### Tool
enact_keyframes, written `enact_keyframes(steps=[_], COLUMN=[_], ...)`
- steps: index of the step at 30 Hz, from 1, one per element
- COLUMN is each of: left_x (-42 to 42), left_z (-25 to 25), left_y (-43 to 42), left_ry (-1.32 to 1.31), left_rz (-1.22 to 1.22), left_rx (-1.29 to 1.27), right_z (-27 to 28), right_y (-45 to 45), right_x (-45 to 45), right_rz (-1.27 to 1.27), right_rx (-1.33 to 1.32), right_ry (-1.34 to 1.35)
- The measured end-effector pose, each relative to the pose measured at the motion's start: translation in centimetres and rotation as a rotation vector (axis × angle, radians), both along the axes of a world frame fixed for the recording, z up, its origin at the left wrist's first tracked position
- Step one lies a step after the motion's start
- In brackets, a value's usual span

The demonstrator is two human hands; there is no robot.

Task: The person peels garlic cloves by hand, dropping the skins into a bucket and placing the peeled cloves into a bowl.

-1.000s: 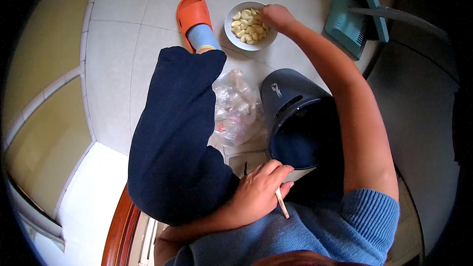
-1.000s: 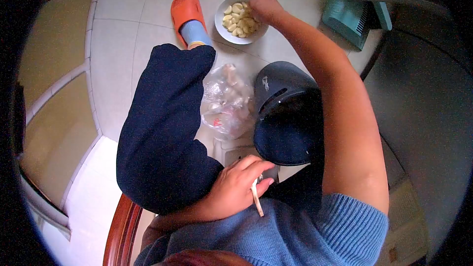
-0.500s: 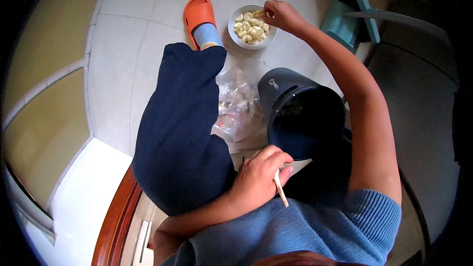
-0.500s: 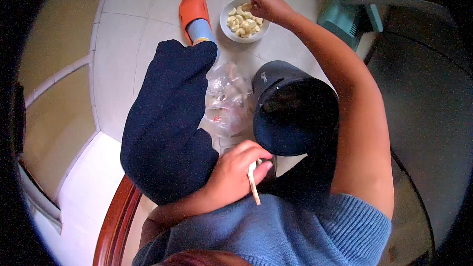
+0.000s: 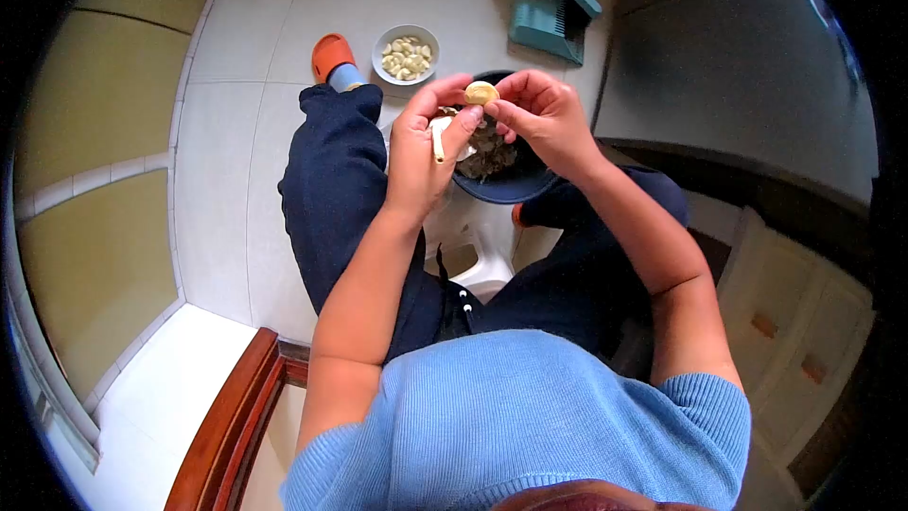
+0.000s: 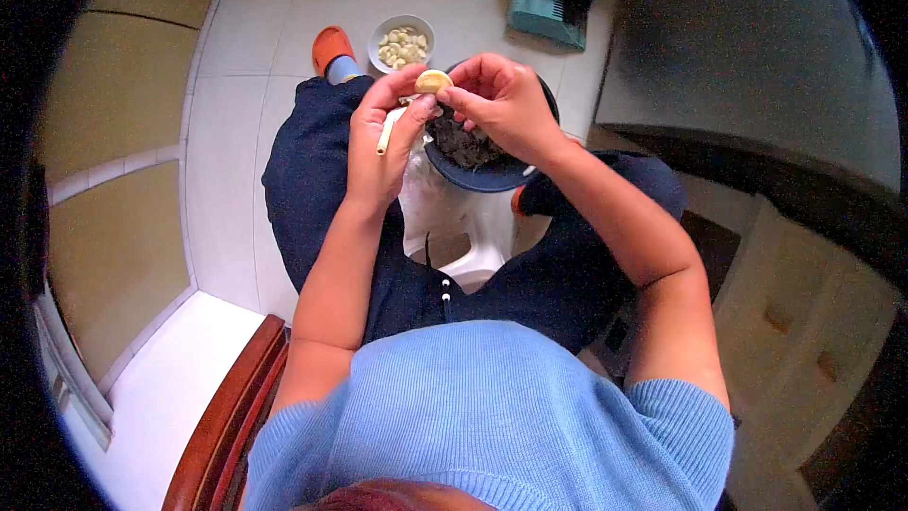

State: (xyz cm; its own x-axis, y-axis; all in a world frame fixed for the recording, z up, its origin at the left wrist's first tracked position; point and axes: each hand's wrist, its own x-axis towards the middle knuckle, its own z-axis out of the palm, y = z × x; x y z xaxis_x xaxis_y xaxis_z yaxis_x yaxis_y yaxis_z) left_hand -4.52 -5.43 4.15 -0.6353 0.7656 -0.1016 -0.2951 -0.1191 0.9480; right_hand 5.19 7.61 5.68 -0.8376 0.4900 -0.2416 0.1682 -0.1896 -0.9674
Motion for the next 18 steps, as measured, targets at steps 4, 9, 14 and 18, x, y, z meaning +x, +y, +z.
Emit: enact_keyframes(steps=[4,9,14,18], left_x=[2.2,3.5,3.1,3.3], left_z=[-0.5,-2.1,-3.0,-3.8], left_y=[0.2,0.7,2.5,4.1], left_ry=[0.052,0.116,0.044,-0.111], left_rz=[-0.092,-0.173,-0.163,-0.168], left_rx=[0.017,0.009,-0.004,-0.001], right_z=[-0.5,-1.7,-2.9,-3.7], right_y=[-1.3,-1.1,2.1,2.8], right_x=[3.6,6.3,6.6,6.6], right_rz=[-0.089,-0.064,0.073,0.048], right_rx=[-0.017,0.045,0.178,0.243], right_ry=[0.038,0.028,0.089,0.082])
